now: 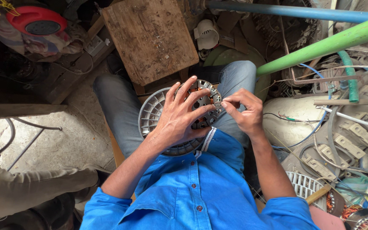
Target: The person sits on the floor and winds copper wire by hand into the slots of a motor stator. They hold the stator in their lap, pull wire from a spool, and carefully insert and arrange the wire into the stator slots.
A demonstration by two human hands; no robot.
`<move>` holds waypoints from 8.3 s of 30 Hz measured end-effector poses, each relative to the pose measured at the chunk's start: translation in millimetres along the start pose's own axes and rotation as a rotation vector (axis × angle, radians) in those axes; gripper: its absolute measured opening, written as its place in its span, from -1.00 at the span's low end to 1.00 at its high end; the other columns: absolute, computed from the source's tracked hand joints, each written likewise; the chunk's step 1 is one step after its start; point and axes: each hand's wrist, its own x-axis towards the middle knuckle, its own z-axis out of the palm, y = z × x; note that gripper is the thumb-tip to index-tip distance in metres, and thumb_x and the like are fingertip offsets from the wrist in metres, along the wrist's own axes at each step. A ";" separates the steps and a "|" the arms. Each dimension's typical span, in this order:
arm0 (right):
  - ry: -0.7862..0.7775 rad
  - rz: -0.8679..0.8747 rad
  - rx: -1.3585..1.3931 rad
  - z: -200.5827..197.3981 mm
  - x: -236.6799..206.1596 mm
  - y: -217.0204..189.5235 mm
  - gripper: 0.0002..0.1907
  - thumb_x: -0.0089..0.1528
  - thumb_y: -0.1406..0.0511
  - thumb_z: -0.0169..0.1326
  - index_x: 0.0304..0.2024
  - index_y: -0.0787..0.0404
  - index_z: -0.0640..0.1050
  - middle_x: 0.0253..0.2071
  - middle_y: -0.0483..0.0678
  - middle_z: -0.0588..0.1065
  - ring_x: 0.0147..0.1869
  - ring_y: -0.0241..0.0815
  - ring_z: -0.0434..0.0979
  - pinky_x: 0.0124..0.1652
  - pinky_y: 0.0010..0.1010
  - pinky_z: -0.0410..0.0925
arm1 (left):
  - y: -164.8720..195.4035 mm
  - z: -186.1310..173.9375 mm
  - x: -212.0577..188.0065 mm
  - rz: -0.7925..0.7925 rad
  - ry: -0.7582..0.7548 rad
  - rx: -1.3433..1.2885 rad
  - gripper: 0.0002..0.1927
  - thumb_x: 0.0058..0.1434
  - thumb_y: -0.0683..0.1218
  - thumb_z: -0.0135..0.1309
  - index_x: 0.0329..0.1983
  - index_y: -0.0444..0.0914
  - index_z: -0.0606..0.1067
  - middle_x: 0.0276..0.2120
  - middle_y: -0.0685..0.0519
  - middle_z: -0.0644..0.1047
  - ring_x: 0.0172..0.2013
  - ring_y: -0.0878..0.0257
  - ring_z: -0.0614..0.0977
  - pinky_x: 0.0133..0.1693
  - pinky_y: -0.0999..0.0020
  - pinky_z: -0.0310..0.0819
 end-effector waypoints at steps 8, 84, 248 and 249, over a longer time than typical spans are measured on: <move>-0.008 0.011 0.005 -1.8 -17.5 14.1 -0.92 0.22 0.44 0.28 -0.23 0.30 0.64 -0.31 -0.08 0.55 -0.29 -0.34 0.46 -0.28 -0.52 0.33 | 0.2 2.8 -0.4 -0.017 -0.007 -0.015 -0.36 -0.06 0.22 0.42 0.11 0.03 0.54 0.31 0.04 0.34 0.46 -0.11 0.11 0.39 -0.35 -0.05; -0.067 -0.094 -0.084 8.2 15.4 -11.1 -0.86 0.17 0.43 0.35 -0.25 0.29 0.64 -0.30 -0.03 0.55 -0.28 -0.25 0.58 -0.28 -0.44 0.45 | -0.7 0.0 -0.1 -0.009 -0.010 0.004 -0.29 -0.03 0.24 0.40 0.19 0.05 0.46 0.35 0.01 0.30 0.47 -0.14 0.10 0.42 -0.29 -0.07; -0.164 0.023 0.064 0.2 -23.2 -11.5 -0.94 0.18 0.44 0.21 -0.32 0.37 0.62 -0.47 -0.09 0.49 -0.44 -0.37 0.42 -0.41 -0.53 0.28 | 2.9 2.9 -0.9 -0.031 0.012 0.044 -0.36 -0.09 0.21 0.42 0.06 -0.01 0.52 0.30 0.04 0.36 0.46 -0.12 0.12 0.37 -0.34 -0.03; -0.164 0.020 0.066 0.4 -22.1 -11.5 -0.94 0.18 0.44 0.21 -0.33 0.36 0.61 -0.47 -0.09 0.49 -0.44 -0.37 0.41 -0.41 -0.54 0.27 | 2.6 3.1 -0.9 -0.031 0.009 0.046 -0.35 -0.09 0.22 0.42 0.06 -0.02 0.51 0.30 0.04 0.36 0.46 -0.12 0.12 0.37 -0.34 -0.03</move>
